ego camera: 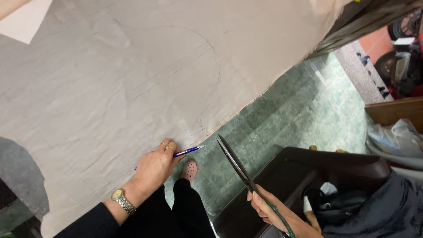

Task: Measuring and marking fabric with a ruler and pen, then cutting out a pattern piece with tailor shears.

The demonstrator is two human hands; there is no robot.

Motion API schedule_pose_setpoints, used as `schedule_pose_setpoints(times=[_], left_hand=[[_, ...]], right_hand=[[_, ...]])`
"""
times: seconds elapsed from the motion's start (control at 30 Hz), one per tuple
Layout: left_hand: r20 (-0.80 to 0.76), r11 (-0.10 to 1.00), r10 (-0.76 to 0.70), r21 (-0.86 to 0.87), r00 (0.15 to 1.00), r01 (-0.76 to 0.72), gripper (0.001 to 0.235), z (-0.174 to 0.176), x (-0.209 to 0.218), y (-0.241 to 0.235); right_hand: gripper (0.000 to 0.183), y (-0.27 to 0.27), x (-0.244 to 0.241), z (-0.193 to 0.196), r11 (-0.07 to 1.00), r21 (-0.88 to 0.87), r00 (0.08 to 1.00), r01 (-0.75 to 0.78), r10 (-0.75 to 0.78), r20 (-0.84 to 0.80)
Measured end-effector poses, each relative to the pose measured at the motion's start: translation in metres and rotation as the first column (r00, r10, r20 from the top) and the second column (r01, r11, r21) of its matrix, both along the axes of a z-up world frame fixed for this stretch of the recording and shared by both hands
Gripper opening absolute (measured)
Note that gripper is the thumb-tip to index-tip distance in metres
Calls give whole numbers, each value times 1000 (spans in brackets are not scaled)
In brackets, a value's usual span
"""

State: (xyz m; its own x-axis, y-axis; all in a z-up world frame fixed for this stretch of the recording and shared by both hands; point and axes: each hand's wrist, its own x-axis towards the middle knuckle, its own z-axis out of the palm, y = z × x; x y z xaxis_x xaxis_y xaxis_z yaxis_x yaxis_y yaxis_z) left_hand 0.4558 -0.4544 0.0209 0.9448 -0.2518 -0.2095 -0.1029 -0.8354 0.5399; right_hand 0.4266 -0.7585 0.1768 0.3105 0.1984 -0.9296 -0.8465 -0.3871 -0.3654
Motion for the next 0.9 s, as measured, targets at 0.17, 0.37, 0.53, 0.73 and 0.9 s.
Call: schedule_pose_setpoints(times=[0.17, 0.37, 0.53, 0.73, 0.9], left_hand=[[-114, 992, 55, -104, 992, -67, 36, 6, 6, 4], [-134, 959, -1, -279, 991, -37, 27, 12, 13, 12], [-241, 948, -53, -317, 969, -27, 28, 17, 16, 16], [-198, 999, -29, -29, 980, 24, 47, 59, 49, 38], [342, 985, -119, 156, 932, 68, 34, 24, 81, 83]], right_hand=[[38, 2, -14, 5, 990, -141, 995, -6, -9, -104], [39, 12, -33, -51, 996, 87, 994, 28, -37, 103], [38, 24, -32, -69, 982, 67, 981, 176, -181, 74], [35, 53, -10, -47, 996, -78, 973, 43, -24, 229], [35, 62, -10, -51, 989, -113, 977, 95, -71, 203]])
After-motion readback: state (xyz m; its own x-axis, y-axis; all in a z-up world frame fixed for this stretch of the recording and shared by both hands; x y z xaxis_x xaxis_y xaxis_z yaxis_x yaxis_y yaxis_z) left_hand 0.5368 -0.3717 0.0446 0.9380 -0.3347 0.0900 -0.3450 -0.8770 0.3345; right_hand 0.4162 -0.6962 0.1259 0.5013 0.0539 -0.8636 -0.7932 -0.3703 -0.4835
